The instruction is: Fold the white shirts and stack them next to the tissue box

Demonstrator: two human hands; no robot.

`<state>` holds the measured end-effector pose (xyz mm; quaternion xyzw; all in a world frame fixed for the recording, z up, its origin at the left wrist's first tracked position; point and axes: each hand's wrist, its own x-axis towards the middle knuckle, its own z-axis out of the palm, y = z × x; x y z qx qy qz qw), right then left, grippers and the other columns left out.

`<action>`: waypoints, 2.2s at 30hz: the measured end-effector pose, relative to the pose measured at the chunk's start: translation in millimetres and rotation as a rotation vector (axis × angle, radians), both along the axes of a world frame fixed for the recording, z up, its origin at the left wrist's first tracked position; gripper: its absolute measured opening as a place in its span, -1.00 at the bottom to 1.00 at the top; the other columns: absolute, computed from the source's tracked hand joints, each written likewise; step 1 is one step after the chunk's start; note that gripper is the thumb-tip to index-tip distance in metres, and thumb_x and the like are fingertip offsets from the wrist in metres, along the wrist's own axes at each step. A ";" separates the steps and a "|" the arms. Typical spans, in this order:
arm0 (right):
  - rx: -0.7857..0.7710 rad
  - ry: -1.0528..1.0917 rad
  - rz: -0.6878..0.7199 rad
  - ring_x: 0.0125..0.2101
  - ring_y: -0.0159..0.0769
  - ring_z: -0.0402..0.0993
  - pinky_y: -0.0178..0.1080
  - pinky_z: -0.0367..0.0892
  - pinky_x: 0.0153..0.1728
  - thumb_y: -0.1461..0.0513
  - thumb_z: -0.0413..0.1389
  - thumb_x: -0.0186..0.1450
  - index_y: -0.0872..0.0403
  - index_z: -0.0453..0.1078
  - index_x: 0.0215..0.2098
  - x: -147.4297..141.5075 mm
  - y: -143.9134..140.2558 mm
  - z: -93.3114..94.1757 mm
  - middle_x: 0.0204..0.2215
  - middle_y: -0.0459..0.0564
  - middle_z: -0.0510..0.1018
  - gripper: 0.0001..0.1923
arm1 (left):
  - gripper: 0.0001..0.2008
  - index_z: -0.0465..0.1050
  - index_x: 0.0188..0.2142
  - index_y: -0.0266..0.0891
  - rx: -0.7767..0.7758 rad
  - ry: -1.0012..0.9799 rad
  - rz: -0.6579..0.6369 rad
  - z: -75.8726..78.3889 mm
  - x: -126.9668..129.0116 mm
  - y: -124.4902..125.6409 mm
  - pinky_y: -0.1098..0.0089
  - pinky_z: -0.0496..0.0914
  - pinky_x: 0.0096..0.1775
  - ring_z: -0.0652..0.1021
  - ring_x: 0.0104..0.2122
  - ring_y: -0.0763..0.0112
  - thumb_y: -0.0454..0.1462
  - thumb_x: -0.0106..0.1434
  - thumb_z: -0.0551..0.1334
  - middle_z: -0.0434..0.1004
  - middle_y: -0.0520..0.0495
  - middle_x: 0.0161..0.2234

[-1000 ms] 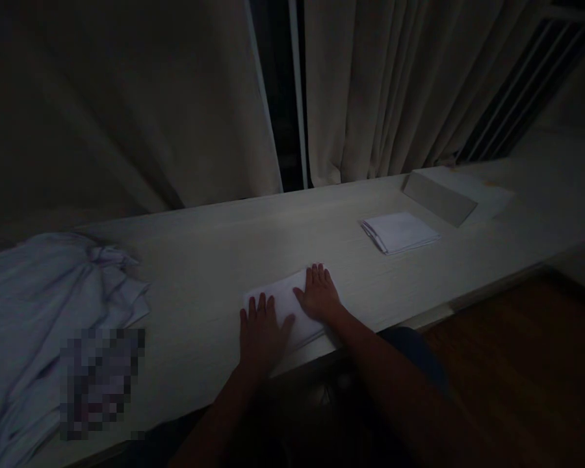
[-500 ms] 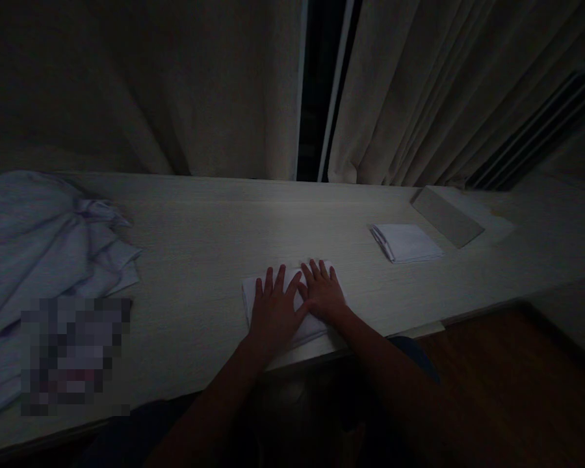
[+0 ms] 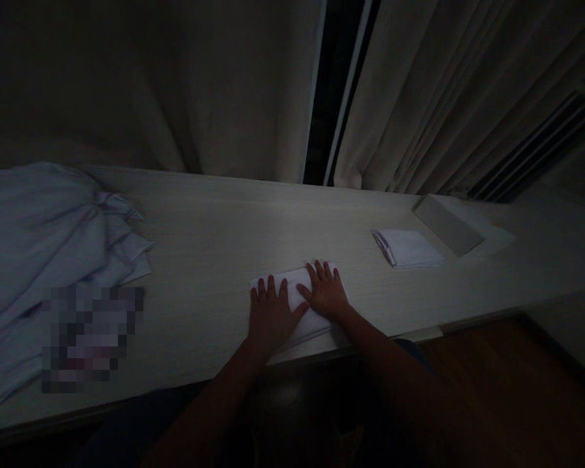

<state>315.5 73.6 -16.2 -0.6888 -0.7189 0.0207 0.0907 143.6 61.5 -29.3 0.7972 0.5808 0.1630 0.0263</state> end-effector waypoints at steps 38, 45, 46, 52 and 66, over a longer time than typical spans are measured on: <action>0.106 0.040 -0.276 0.34 0.16 -0.18 0.28 -0.28 0.21 -0.09 -0.24 0.42 0.08 0.03 0.36 -8.3 -12.3 -6.8 0.35 0.23 0.01 -0.32 | -0.62 0.31 -0.07 -0.19 -0.227 -0.275 -0.102 23.5 -84.7 -5.2 0.29 0.36 -0.21 0.50 -0.25 0.26 -0.29 0.07 0.14 0.47 -0.10 -0.23; 0.151 0.094 -0.098 0.36 -0.06 -0.18 0.09 -0.26 0.29 -0.03 -0.22 0.45 0.13 0.16 0.29 -13.5 -29.7 9.6 0.36 0.14 0.02 -0.40 | -0.57 0.27 -0.05 -0.14 -0.328 -0.430 -0.123 28.6 -82.8 -4.3 0.34 0.32 -0.29 0.48 -0.37 0.35 -0.33 0.02 0.15 0.45 0.02 -0.36; 0.151 0.106 -0.046 0.36 -0.08 -0.17 0.07 -0.25 0.29 -0.02 -0.22 0.45 0.09 0.18 0.28 -16.7 -34.4 11.5 0.36 0.10 0.03 -0.43 | -0.54 0.27 -0.03 -0.14 -0.391 -0.500 -0.130 31.8 -84.3 -2.0 0.36 0.32 -0.32 0.47 -0.40 0.37 -0.31 0.01 0.18 0.45 0.05 -0.38; 0.104 0.195 0.009 0.34 -0.07 -0.11 0.11 -0.18 0.28 0.01 -0.22 0.47 -0.05 0.21 0.27 -34.3 -46.5 10.9 0.36 0.02 0.06 -0.50 | -0.52 0.30 0.01 -0.18 -0.754 -0.912 -0.051 40.0 -90.7 5.5 0.33 0.39 -0.39 0.50 -0.43 0.37 -0.08 0.11 0.23 0.50 -0.03 -0.38; 0.097 0.256 0.018 0.28 -0.07 0.08 0.11 -0.06 0.25 0.02 -0.16 0.45 0.12 0.25 0.24 -17.8 -37.1 17.3 0.28 0.18 0.22 -0.47 | -0.68 0.32 -0.21 -0.22 -0.612 -0.567 0.056 23.9 -86.6 8.1 0.37 0.32 -0.38 0.51 -0.42 0.35 -0.21 0.02 0.26 0.49 -0.03 -0.40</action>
